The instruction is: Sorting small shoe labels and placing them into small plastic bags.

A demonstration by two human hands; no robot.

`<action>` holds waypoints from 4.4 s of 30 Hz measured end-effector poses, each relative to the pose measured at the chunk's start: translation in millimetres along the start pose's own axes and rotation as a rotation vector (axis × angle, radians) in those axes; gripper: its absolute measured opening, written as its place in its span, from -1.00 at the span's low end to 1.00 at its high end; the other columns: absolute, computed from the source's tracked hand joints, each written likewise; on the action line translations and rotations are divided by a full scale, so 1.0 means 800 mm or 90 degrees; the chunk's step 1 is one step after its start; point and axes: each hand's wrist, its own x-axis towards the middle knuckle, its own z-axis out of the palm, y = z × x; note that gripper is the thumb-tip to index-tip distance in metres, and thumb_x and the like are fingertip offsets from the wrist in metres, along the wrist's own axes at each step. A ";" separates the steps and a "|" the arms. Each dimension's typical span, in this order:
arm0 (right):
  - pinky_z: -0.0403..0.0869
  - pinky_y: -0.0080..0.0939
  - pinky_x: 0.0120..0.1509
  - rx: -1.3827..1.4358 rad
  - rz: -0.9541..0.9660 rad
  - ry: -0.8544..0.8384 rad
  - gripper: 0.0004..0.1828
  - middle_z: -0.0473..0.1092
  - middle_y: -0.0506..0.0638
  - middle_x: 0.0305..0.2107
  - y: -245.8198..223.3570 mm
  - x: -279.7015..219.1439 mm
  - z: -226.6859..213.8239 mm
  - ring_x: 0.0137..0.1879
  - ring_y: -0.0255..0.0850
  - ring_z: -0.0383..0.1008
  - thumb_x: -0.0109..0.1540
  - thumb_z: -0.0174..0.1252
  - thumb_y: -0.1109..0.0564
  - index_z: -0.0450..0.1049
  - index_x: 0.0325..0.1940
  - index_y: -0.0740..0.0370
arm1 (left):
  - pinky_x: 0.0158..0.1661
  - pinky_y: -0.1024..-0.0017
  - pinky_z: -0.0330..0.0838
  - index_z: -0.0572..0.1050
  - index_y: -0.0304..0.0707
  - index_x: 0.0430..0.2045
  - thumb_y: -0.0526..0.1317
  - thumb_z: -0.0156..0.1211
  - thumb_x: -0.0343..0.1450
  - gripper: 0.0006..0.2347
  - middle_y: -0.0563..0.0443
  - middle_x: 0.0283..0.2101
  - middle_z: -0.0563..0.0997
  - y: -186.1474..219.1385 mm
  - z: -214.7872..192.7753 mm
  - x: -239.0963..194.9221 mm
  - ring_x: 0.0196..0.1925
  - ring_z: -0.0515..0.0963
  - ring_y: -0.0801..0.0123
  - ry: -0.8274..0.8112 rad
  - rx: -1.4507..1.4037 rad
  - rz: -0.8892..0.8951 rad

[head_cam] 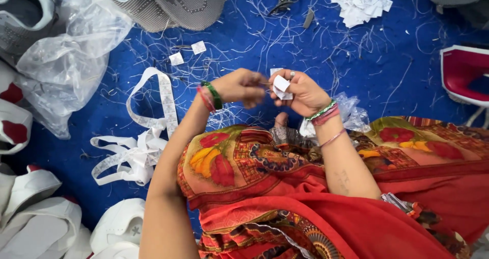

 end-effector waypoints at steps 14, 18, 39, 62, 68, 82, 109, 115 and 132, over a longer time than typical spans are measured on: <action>0.62 -0.16 0.03 -0.115 -0.068 0.090 -0.76 0.48 0.22 0.04 -0.043 -0.045 0.025 0.06 -0.10 0.59 0.31 0.03 0.38 0.41 0.06 0.32 | -0.22 0.37 0.63 0.50 0.01 0.12 -0.26 0.32 0.35 -0.59 -0.01 0.09 0.57 0.096 -0.018 -0.076 -0.45 0.73 0.33 0.187 0.452 -0.280; 0.64 -0.14 0.05 -0.077 -0.083 0.084 -0.70 0.49 0.11 -0.01 -0.036 -0.046 0.009 0.08 -0.12 0.58 0.24 0.09 0.35 0.39 0.07 0.24 | -0.08 0.30 0.56 0.61 -0.06 -0.05 -0.27 0.25 0.36 -0.73 -0.01 -0.11 0.71 0.114 0.003 -0.019 -0.12 0.70 0.30 0.188 0.485 -0.048; 0.63 -0.05 -0.12 0.188 -0.098 0.210 -0.60 0.50 0.02 -0.30 -0.020 -0.011 -0.007 -0.18 -0.13 0.58 0.31 0.12 -0.16 0.52 -0.13 0.26 | -0.24 0.28 0.60 0.62 -0.22 -0.41 -0.02 0.45 0.25 -0.73 -0.08 -0.38 0.71 0.087 0.009 0.077 -0.30 0.74 0.17 0.231 0.391 0.004; 0.62 0.03 0.14 0.181 -0.171 0.138 -0.85 0.47 0.01 -0.23 0.002 0.000 0.026 0.00 -0.10 0.57 0.27 0.22 0.28 0.46 -0.09 0.19 | -0.23 0.43 0.61 0.69 -0.21 -0.31 -0.19 0.40 0.36 -0.86 -0.14 -0.26 0.76 0.041 -0.071 -0.009 -0.28 0.74 0.37 0.453 0.196 -0.052; 0.62 -0.01 -0.11 0.264 -0.044 0.141 -0.59 0.52 0.07 -0.28 0.014 0.015 0.027 -0.19 -0.08 0.59 0.23 0.14 -0.13 0.51 -0.11 0.28 | -0.23 0.20 0.59 0.68 -0.27 -0.41 -0.11 0.54 0.26 -0.77 -0.13 -0.32 0.72 0.021 -0.095 -0.018 -0.28 0.72 0.16 0.387 0.495 0.205; 0.63 -0.16 -0.07 0.017 -0.060 0.231 -0.79 0.46 0.05 -0.21 0.014 -0.014 0.029 -0.10 -0.15 0.56 0.32 0.12 0.27 0.41 0.05 0.29 | -0.09 0.09 0.54 0.55 -0.10 -0.46 -0.15 0.60 0.13 -0.71 -0.14 -0.15 0.63 -0.069 -0.144 -0.088 -0.10 0.65 -0.05 0.592 0.564 -0.412; 0.35 -0.36 -0.39 0.017 -0.226 0.334 -0.80 0.44 -0.11 -0.37 -0.037 -0.096 -0.003 -0.38 -0.38 0.39 0.32 0.31 0.11 0.41 -0.13 0.16 | -0.42 0.52 0.64 0.66 -0.31 -0.35 -0.32 0.30 0.37 -0.92 -0.05 -0.41 0.73 0.161 0.045 0.049 -0.48 0.72 0.46 0.270 0.237 -0.054; 0.53 -0.28 -0.25 0.068 -0.229 0.365 -0.86 0.49 -0.02 -0.33 -0.062 -0.156 -0.032 -0.27 -0.27 0.51 0.32 0.25 0.21 0.44 -0.07 0.20 | -0.22 0.05 0.55 0.73 -0.17 -0.27 -0.26 0.16 0.51 -0.83 -0.40 -0.29 0.67 0.146 -0.026 -0.007 -0.27 0.66 -0.19 0.596 0.806 -0.174; 0.56 -0.22 -0.15 0.132 -0.227 0.267 -0.78 0.48 0.01 -0.15 -0.056 -0.303 0.030 -0.12 -0.25 0.55 0.30 0.18 0.20 0.41 0.02 0.21 | -0.08 0.17 0.49 0.51 -0.16 0.10 -0.25 0.27 0.45 -0.69 -0.06 0.12 0.57 0.248 0.349 -0.014 0.02 0.62 0.16 0.230 0.492 0.219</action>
